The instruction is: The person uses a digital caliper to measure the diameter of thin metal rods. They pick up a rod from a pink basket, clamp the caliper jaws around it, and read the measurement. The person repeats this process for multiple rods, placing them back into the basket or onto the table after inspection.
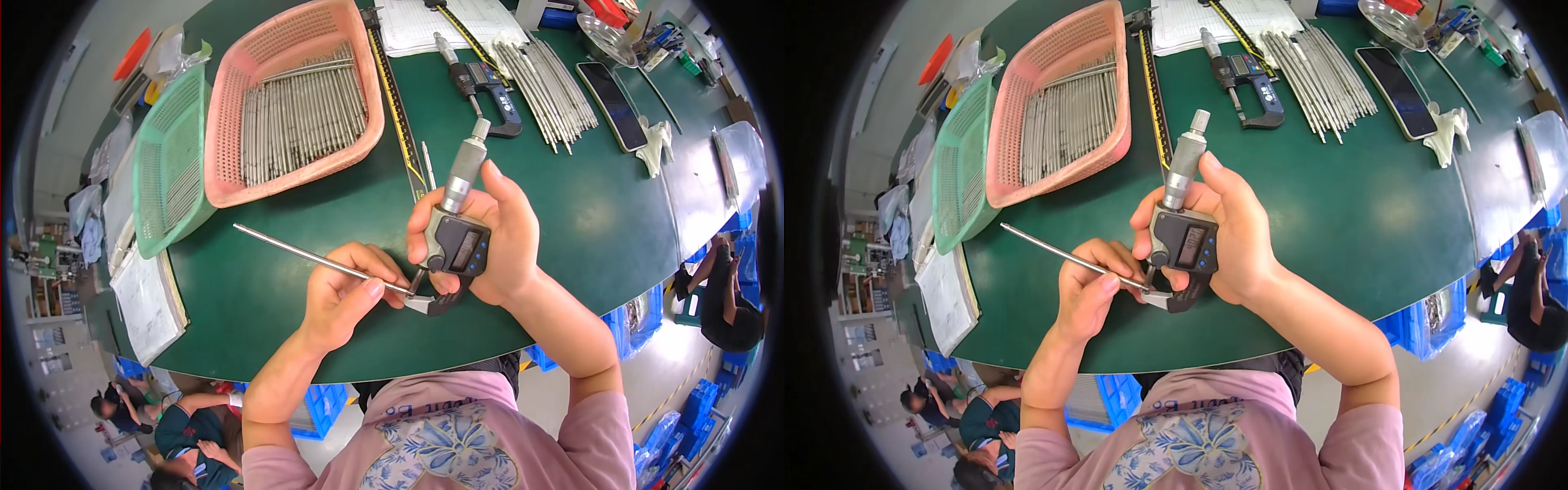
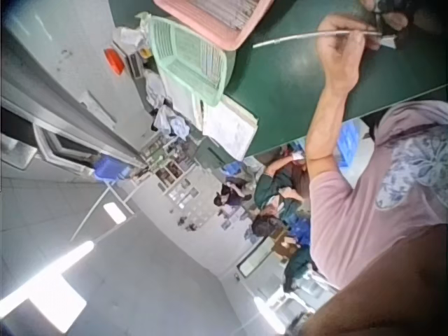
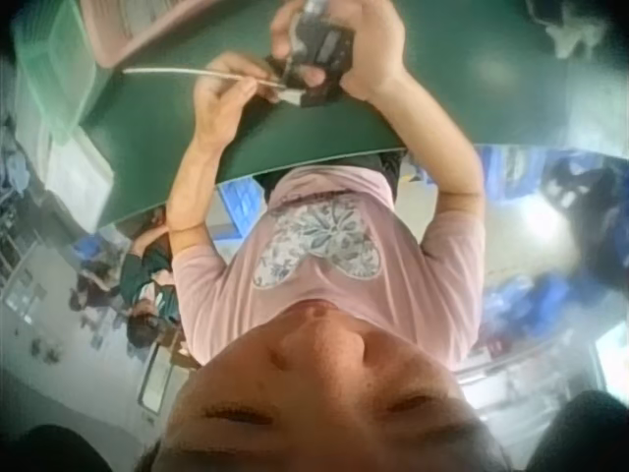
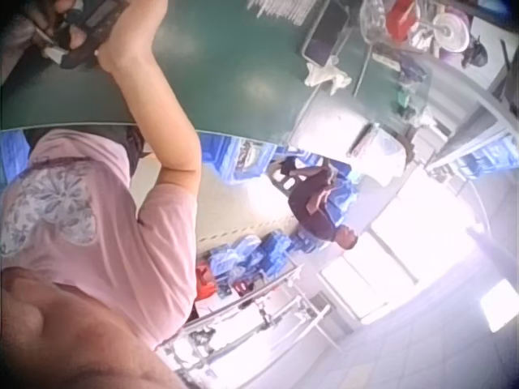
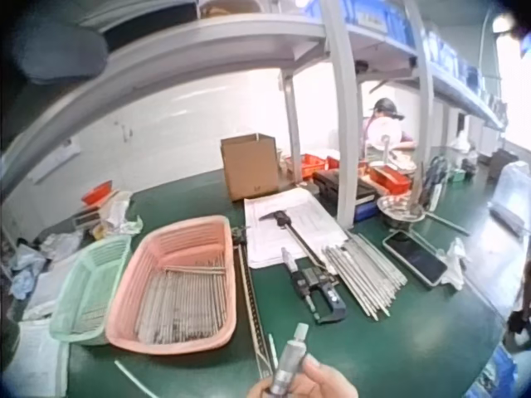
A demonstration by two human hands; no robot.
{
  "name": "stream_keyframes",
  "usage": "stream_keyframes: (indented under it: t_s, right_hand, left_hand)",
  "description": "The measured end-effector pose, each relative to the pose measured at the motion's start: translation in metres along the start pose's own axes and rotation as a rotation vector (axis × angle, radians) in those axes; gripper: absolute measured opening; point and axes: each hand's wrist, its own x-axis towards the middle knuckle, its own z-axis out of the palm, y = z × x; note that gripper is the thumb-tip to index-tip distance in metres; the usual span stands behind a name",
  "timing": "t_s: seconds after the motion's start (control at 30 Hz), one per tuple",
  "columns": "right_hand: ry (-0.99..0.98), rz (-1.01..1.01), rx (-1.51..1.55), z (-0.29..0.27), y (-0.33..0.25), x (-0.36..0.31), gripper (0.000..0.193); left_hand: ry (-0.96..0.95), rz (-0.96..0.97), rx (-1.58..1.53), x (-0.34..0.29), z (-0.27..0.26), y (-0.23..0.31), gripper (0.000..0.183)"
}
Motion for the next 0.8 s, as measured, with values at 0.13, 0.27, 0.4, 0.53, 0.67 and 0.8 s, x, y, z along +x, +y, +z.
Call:
stream_keyframes:
  t_s: [0.13, 0.27, 0.4, 0.53, 0.67, 0.8]
  right_hand:
    - [-0.003, -0.016, 0.018, -0.0018, 0.002, 0.0008, 0.07]
    - [-0.009, -0.053, 0.017, -0.0018, 0.0044, 0.0016, 0.067]
    - [0.014, -0.068, -0.005, -0.0001, 0.0039, 0.0012, 0.066]
    - [0.029, -0.052, -0.033, -0.0001, 0.0023, 0.0013, 0.067]
    - [0.044, -0.048, -0.017, 0.0005, 0.0014, 0.0007, 0.065]
    - [0.064, -0.057, -0.079, 0.0015, 0.0037, 0.0022, 0.069]
  left_hand:
    - [-0.002, 0.007, 0.012, 0.0001, -0.0002, -0.0004, 0.011]
    - [-0.005, 0.01, 0.016, -0.0001, -0.0015, -0.0011, 0.011]
    - [0.002, 0.0, 0.009, 0.0001, 0.0, -0.0013, 0.012]
    - [0.014, -0.01, -0.008, -0.0001, 0.0015, -0.0008, 0.013]
    - [0.05, -0.003, 0.014, 0.0016, 0.0037, -0.0029, 0.013]
    - [0.068, -0.024, 0.067, 0.0015, 0.0035, -0.0031, 0.011]
